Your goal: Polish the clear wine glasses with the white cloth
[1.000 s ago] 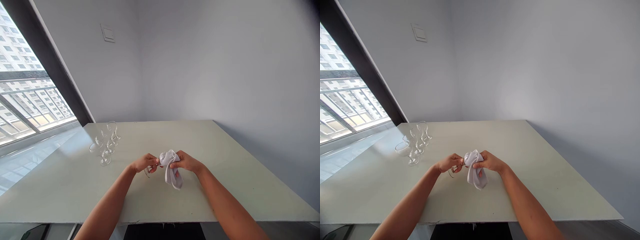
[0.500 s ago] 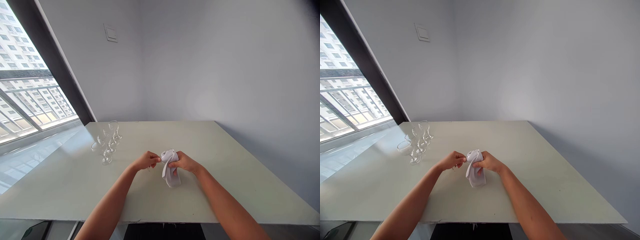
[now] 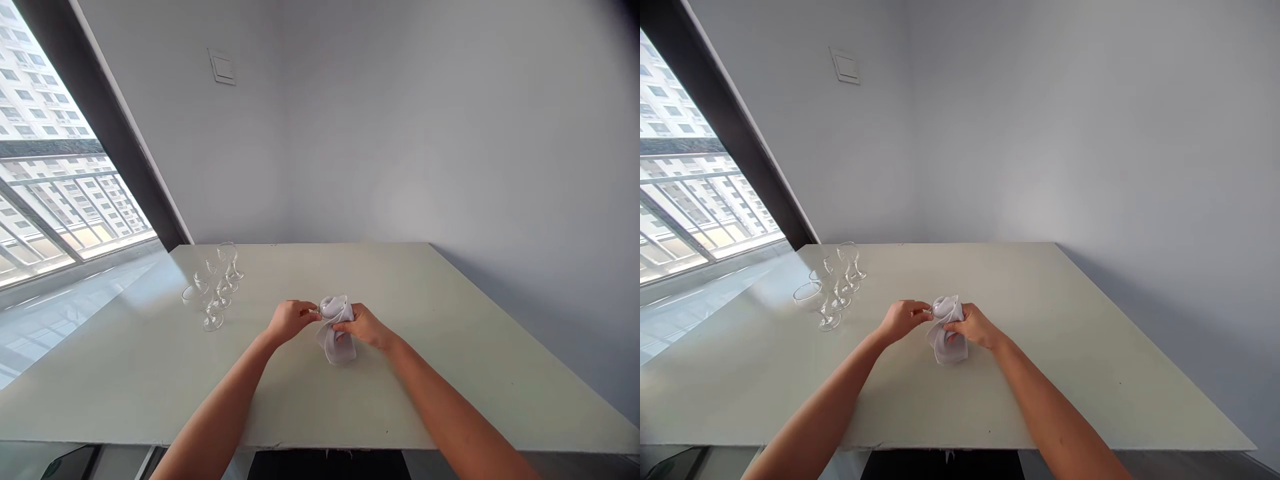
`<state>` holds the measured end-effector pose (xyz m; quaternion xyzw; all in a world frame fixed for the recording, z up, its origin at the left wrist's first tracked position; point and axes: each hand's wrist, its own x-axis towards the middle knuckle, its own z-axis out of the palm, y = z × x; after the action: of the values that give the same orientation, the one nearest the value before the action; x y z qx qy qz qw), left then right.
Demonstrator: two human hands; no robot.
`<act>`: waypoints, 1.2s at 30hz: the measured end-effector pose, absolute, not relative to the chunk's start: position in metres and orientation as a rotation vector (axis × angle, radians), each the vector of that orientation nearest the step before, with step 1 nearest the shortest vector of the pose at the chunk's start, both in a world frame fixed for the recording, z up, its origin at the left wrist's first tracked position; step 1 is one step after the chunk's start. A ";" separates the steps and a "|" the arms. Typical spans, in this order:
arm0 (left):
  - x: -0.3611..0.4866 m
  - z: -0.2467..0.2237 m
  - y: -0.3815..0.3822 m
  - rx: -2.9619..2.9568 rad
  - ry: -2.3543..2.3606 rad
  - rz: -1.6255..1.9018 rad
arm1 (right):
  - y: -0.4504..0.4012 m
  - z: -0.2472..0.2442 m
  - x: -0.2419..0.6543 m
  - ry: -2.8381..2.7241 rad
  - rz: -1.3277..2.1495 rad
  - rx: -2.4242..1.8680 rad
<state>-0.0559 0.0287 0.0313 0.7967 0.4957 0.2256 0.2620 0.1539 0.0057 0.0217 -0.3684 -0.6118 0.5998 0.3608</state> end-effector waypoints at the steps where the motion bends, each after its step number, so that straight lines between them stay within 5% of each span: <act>1: -0.057 0.033 0.029 2.039 1.290 0.552 | 0.005 0.024 0.156 -1.664 1.458 -0.968; 11: -0.077 0.040 0.042 1.877 1.668 0.669 | 0.021 0.029 0.185 -1.622 0.608 -1.318; 21: -0.047 0.020 0.024 2.597 1.623 0.520 | -0.005 0.027 0.127 -2.307 -0.051 -1.135; 25: -0.039 0.014 0.020 2.690 1.538 0.629 | 0.006 0.025 0.135 -2.123 0.171 -1.275; 32: -0.032 0.002 0.020 2.538 1.432 0.779 | 0.030 0.013 0.163 -1.184 1.328 -1.187; 36: -0.027 -0.001 0.021 2.308 1.516 0.912 | 0.032 0.006 0.150 -0.618 1.438 -0.991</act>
<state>-0.0274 0.0206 -0.0009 0.7882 0.5178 0.3115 0.1162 0.1499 0.0319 0.0064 -0.4278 -0.2669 0.6204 0.6007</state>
